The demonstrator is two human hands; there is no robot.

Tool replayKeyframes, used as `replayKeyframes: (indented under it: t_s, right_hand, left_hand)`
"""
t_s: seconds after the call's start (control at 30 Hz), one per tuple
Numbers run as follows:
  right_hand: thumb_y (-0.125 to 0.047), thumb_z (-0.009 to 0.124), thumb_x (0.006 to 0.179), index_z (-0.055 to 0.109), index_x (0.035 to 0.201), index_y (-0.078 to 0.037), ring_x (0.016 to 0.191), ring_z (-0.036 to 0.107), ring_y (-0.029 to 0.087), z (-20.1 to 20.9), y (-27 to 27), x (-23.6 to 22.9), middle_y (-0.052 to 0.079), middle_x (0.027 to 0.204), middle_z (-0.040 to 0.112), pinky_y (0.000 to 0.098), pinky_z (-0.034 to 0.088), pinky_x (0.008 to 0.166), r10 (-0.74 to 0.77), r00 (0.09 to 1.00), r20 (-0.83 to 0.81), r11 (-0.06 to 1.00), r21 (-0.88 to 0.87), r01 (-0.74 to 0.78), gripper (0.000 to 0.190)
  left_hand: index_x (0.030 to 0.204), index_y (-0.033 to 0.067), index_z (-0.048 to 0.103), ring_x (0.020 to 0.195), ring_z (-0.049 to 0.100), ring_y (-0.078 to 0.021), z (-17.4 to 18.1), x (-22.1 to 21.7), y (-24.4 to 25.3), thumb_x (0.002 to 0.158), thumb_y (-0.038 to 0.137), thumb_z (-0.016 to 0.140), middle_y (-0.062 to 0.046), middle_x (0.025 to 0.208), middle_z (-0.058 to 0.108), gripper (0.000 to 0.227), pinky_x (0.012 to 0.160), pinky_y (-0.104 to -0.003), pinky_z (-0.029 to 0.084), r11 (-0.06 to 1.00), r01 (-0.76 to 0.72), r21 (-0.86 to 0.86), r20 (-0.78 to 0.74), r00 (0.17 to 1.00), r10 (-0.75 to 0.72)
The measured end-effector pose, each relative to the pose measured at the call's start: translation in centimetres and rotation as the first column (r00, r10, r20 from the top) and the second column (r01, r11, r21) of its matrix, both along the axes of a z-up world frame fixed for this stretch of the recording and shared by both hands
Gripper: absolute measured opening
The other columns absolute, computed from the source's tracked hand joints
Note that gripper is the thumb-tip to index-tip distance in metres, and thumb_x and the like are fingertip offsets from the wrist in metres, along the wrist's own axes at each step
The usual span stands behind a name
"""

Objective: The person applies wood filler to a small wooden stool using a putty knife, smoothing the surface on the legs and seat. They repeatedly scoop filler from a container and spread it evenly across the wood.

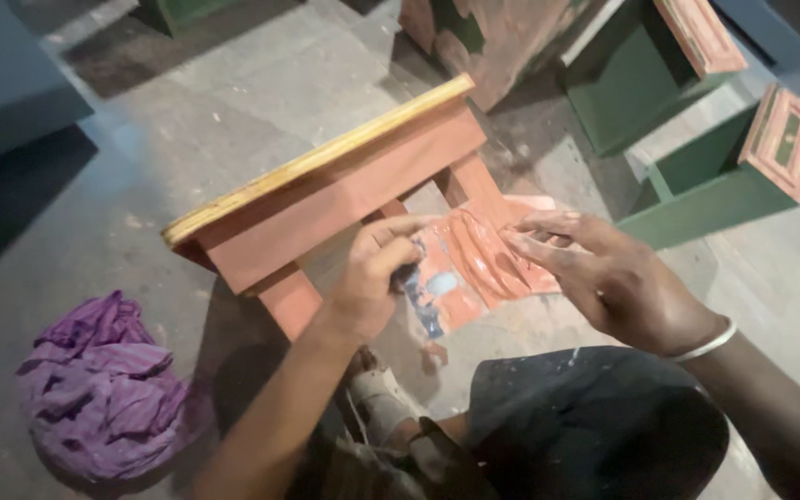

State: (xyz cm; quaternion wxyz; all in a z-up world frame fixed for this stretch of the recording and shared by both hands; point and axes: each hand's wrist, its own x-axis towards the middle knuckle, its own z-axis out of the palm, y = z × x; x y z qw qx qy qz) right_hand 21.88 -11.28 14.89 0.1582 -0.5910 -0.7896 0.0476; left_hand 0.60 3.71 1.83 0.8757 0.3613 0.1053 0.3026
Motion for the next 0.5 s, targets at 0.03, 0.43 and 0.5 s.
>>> replayKeyframes:
  t_s: [0.03,0.43,0.5]
  right_hand:
    - [-0.001,0.062,0.086,0.064,0.133,-0.01,0.125,0.062,0.035,-0.5,-0.1,0.0,0.018,0.133,0.065,0.0444,0.052,0.104,-0.026,0.999,0.041,1.0,-0.014,0.027,0.048]
    - [-0.001,0.059,0.094,0.062,0.14,-0.003,0.122,0.064,0.035,-4.4,3.6,1.2,0.018,0.129,0.067,0.042,0.052,0.103,0.024,0.993,-0.116,0.992,0.128,-0.009,0.046]
    - [0.0,0.059,0.101,0.065,0.132,-0.001,0.116,0.065,0.027,-7.1,5.3,1.9,0.012,0.127,0.069,0.0376,0.054,0.101,-0.121,0.833,-0.54,0.99,-0.001,0.143,0.031]
  left_hand:
    - [0.123,-0.0088,0.07,0.062,0.049,-0.0008,-0.2,0.2,0.1,0.092,0.005,0.054,0.005,0.077,0.059,0.037,0.056,-0.017,0.039,1.0,-0.004,0.028,-0.017,1.0,0.004]
    - [0.089,0.0017,0.062,0.056,0.049,-0.0056,-0.3,2.3,3.5,0.1,0.01,0.056,-0.001,0.075,0.061,0.015,0.045,-0.022,0.035,0.944,-0.318,-0.086,-0.009,0.948,0.319]
    - [0.089,0.0028,0.061,0.055,0.048,-0.0055,0.2,2.6,4.9,0.101,0.011,0.057,-0.001,0.075,0.059,0.015,0.044,-0.022,0.033,0.911,-0.403,-0.087,-0.023,0.915,0.402]
